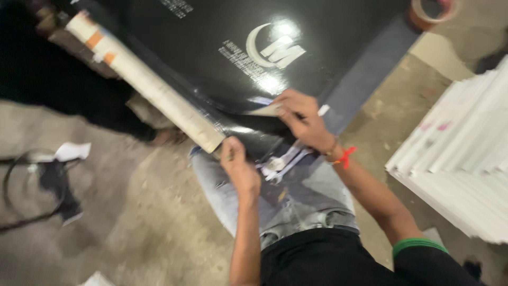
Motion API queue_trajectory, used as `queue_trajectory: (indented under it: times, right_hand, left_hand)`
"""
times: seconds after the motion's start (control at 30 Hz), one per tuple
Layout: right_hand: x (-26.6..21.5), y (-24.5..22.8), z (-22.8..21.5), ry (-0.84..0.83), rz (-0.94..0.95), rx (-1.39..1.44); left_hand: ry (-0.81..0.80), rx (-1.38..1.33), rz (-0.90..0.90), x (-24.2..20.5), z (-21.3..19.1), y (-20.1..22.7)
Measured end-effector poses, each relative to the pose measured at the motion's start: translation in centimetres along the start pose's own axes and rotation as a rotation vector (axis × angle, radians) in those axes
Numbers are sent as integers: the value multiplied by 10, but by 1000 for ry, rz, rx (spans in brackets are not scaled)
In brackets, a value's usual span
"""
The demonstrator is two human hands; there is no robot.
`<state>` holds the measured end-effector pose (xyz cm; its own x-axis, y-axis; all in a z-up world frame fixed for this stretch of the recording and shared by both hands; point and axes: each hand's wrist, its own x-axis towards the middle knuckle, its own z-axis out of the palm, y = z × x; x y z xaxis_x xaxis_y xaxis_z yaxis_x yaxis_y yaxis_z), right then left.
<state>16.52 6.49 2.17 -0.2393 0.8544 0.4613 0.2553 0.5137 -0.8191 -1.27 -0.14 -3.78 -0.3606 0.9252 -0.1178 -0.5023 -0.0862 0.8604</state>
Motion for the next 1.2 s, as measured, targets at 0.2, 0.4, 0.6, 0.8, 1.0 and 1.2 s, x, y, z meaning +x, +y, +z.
queue_trajectory:
  times: [0.2, 0.4, 0.6, 0.8, 1.0, 1.2]
  right_hand:
    - [31, -31, 22, 106, -125, -118]
    - [63, -46, 43, -443, -315, -262]
    - [44, -51, 14, -333, -216, -350]
    - [25, -73, 1, -385, -178, -468]
    - [9, -72, 3, -346, -223, -523]
    - [3, -60, 6, -221, -162, -410]
  left_hand:
    - [-20, -41, -10, -3, 4, -5]
    - [-43, -63, -57, -4, 7, 4]
    - [-72, -207, -83, -2, 0, -8]
    - [-61, -119, -84, -2, 3, 1]
    - [-41, -30, -69, -2, 6, 3]
    - [-27, 51, -60, -4, 9, 10]
